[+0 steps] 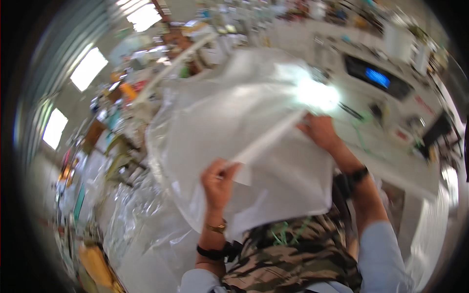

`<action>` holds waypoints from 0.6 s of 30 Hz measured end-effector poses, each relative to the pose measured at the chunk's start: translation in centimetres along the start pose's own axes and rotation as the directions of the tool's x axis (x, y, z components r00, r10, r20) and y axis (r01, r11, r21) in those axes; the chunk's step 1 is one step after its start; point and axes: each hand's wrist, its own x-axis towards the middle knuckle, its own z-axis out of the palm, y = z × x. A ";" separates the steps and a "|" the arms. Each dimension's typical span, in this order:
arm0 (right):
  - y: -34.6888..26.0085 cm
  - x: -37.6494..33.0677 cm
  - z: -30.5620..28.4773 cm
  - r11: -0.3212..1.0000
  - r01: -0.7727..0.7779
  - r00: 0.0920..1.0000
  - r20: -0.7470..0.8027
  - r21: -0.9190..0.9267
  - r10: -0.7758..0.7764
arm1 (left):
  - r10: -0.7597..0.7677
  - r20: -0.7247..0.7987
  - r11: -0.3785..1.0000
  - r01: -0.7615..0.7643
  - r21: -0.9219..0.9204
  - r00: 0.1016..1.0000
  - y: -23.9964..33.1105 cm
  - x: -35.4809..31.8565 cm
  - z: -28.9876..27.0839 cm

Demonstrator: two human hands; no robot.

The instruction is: Sewing large white plastic sheets together using an industrial sewing machine

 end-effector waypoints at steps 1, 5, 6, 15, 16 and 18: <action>0.3 -3.6 -1.7 0.997 -0.076 0.996 0.047 -0.024 0.077 | -0.032 0.076 0.999 0.036 -0.040 0.997 1.1 -0.7 0.3; 1.3 -3.3 0.0 0.964 -0.183 0.980 -0.041 0.195 0.194 | 0.040 0.129 0.996 -0.050 0.070 0.991 -0.7 2.2 0.8; 4.5 -3.4 -1.7 0.976 -0.154 0.987 -0.026 0.156 0.160 | 0.020 0.091 0.999 -0.024 0.040 0.996 0.0 1.9 4.2; -2.7 -9.0 -1.9 0.370 -0.308 0.839 0.067 0.876 0.541 | 0.065 0.085 0.993 -0.056 -0.100 0.994 -0.4 2.1 3.1; -3.5 -9.3 -1.4 0.219 -0.250 0.769 0.056 0.943 0.637 | 0.063 0.085 0.993 -0.054 -0.104 0.994 -0.3 2.1 3.1; -5.1 -9.9 -0.4 0.070 -0.165 0.689 0.064 0.984 0.721 | 0.052 0.101 0.993 -0.041 -0.107 0.994 -0.1 2.1 3.1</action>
